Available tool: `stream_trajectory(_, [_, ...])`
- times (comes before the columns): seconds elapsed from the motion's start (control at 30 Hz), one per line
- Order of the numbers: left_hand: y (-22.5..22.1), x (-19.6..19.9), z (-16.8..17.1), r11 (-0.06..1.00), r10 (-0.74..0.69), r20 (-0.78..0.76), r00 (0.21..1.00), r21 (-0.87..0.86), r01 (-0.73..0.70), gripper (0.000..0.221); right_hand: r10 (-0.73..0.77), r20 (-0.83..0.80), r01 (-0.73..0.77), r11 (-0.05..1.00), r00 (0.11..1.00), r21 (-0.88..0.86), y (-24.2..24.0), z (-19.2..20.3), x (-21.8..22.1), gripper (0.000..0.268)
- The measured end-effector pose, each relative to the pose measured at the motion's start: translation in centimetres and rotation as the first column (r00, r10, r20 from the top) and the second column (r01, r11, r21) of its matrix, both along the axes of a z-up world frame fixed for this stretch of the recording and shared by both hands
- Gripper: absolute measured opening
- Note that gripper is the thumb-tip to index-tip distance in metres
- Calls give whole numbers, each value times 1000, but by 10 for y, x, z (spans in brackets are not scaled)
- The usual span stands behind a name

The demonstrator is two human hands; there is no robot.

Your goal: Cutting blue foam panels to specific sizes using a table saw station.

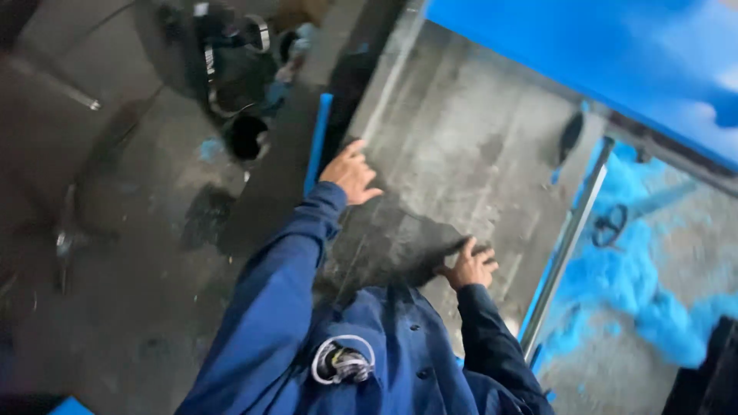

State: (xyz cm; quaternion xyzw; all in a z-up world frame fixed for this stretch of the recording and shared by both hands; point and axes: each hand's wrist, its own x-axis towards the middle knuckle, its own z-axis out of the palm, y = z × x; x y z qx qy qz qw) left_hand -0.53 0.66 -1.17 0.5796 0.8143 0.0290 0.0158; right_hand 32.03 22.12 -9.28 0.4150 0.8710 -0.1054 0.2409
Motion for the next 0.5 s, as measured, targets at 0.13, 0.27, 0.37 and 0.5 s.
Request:
stream_trajectory(0.13, [3, 0, 10, 998, 18, 74, 997, -65, -13, 54, -30, 42, 31, 999, 999, -13, -3, 12, -5, 134])
stream_trajectory(0.27, [5, 1, 5, 996, 43, 82, 996, -76, -37, 53, -40, 33, 42, 998, 999, -38, -2, 19, -6, 135])
stream_trajectory(0.37, [3, 2, 10, 995, 50, 67, 996, -92, -44, 55, -54, 21, 54, 998, 998, -44, -6, 18, -7, 134])
stream_trajectory(0.5, [5, 2, 13, 994, 29, 72, 997, -109, -21, 55, -57, 55, 60, 996, 997, -64, -1, 10, -7, 137])
